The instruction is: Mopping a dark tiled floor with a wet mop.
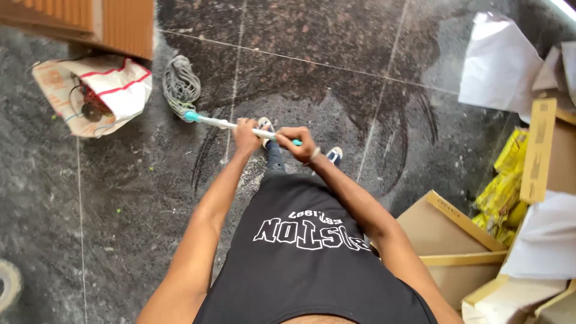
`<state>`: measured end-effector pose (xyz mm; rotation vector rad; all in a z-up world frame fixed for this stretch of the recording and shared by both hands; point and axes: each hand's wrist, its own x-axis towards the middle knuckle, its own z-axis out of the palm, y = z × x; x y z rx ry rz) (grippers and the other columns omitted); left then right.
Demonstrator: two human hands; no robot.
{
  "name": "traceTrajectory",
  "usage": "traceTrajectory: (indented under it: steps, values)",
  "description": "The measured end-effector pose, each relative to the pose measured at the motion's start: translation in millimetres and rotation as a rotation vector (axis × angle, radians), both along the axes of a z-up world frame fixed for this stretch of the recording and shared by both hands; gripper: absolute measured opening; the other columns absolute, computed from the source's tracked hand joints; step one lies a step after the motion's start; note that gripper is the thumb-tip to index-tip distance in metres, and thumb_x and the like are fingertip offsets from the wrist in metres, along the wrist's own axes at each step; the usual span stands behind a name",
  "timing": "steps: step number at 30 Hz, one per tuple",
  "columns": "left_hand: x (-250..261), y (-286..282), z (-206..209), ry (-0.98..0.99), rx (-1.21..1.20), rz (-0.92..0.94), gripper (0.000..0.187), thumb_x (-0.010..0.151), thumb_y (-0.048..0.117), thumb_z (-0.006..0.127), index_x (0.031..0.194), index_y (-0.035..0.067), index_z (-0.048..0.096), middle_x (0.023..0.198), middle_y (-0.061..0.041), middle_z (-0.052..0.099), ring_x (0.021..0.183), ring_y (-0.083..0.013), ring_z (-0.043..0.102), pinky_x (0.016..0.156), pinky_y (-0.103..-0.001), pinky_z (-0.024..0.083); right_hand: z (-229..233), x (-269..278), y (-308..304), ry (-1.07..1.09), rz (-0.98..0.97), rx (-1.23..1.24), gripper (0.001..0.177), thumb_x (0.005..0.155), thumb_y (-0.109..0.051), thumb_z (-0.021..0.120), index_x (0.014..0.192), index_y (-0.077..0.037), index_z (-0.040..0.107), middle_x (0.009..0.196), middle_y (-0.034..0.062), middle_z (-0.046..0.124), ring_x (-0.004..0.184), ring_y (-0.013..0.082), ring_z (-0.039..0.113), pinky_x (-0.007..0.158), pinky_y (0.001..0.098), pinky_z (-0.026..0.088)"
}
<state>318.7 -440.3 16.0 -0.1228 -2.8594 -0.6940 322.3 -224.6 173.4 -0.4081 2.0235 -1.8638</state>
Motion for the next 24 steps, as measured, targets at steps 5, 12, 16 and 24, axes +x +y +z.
traceTrajectory:
  steps: [5,12,16,24]
  values:
    - [-9,159,27,-0.039,0.286,-0.339,0.03,0.077,0.048,0.084,0.071,0.019,0.078,0.093,-0.011,0.076,0.102,-0.0322,0.072,0.083,-0.049,0.052,54,63,127,0.008,-0.507,-0.043,0.021,0.094,-0.005,0.061,0.081,0.009,0.069,0.081,0.0081,0.07,0.07,0.011,0.061,0.062,0.0276,0.048]
    - [56,383,93,-0.3,0.376,-0.84,0.037,0.075,0.057,0.085,0.082,0.02,0.083,0.109,-0.012,0.074,0.11,-0.0326,0.065,0.093,-0.052,0.046,117,210,284,0.166,-0.896,-0.137,0.033,0.105,-0.001,0.052,0.072,-0.002,0.051,0.072,0.0028,0.053,0.061,0.0126,0.048,0.069,0.0322,0.052]
    - [124,493,41,-0.421,0.747,-1.254,0.025,0.075,0.038,0.079,0.094,0.022,0.078,0.106,-0.005,0.074,0.108,-0.0282,0.068,0.095,-0.045,0.051,159,252,310,0.065,-1.062,0.032,0.034,0.108,-0.002,0.053,0.074,0.001,0.055,0.067,0.0045,0.051,0.062,0.013,0.047,0.065,0.031,0.048]
    - [167,511,-5,-0.362,0.216,-1.433,0.016,0.066,0.033,0.078,0.075,0.02,0.075,0.079,-0.006,0.076,0.084,-0.031,0.073,0.094,-0.049,0.051,106,267,287,0.025,-0.8,0.521,0.013,0.096,-0.002,0.066,0.085,0.005,0.066,0.077,0.0095,0.063,0.073,0.0162,0.059,0.072,0.0295,0.049]
